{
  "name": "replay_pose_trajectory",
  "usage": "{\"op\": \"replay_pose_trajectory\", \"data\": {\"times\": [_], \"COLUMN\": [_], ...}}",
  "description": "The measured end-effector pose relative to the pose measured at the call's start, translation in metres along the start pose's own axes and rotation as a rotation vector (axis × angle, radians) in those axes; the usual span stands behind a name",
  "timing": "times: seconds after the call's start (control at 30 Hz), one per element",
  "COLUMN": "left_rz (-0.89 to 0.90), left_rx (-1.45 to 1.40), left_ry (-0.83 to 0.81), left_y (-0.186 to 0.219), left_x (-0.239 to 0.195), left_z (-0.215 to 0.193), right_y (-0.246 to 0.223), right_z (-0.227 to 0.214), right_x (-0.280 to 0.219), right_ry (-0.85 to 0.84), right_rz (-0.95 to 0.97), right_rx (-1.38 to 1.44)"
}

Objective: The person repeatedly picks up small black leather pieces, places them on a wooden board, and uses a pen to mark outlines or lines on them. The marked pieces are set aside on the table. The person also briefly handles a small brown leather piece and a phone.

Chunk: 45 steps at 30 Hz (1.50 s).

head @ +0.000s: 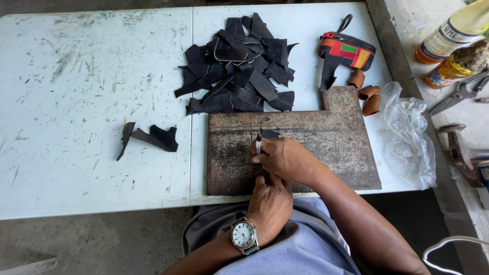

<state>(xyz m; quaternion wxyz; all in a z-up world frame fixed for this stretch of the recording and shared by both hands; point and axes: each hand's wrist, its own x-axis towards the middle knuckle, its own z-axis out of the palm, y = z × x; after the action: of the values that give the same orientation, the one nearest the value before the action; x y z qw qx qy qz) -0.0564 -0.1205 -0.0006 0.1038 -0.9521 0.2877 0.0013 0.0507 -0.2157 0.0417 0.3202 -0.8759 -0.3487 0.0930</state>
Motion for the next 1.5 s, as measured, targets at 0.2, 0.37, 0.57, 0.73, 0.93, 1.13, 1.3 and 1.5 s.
{"op": "replay_pose_trajectory", "data": {"times": [0.2,0.37,0.57,0.73,0.93,1.13,1.3,1.5], "left_rz": [0.062,-0.026,-0.095,-0.096,-0.095,-0.112,-0.071,-0.051], "left_rx": [-0.107,-0.187,-0.238,-0.321,-0.321,-0.295,-0.333,-0.436], "left_ry": [-0.191,-0.025,0.092,0.067,0.059,0.110,0.045,0.095], "left_y": [-0.001,-0.004,-0.008,-0.014,-0.016,-0.014,-0.020,-0.035], "left_x": [0.001,0.004,-0.001,-0.001,-0.002,-0.001,0.000,-0.003], "left_z": [0.006,0.006,-0.001,-0.004,-0.005,-0.007,-0.010,-0.018], "right_y": [-0.002,0.001,0.003,0.003,0.016,0.009,0.006,0.019], "right_z": [-0.002,0.000,-0.009,-0.016,-0.032,-0.017,-0.013,-0.021], "right_x": [0.000,-0.002,-0.001,-0.004,-0.028,-0.015,-0.001,-0.024], "right_ry": [-0.018,-0.019,0.055,-0.011,0.018,0.052,-0.025,0.161], "right_rz": [0.023,0.043,0.143,0.143,0.161,0.066,0.140,0.134], "right_rx": [-0.020,-0.003,0.179,0.099,0.092,0.064,0.160,0.175]}}
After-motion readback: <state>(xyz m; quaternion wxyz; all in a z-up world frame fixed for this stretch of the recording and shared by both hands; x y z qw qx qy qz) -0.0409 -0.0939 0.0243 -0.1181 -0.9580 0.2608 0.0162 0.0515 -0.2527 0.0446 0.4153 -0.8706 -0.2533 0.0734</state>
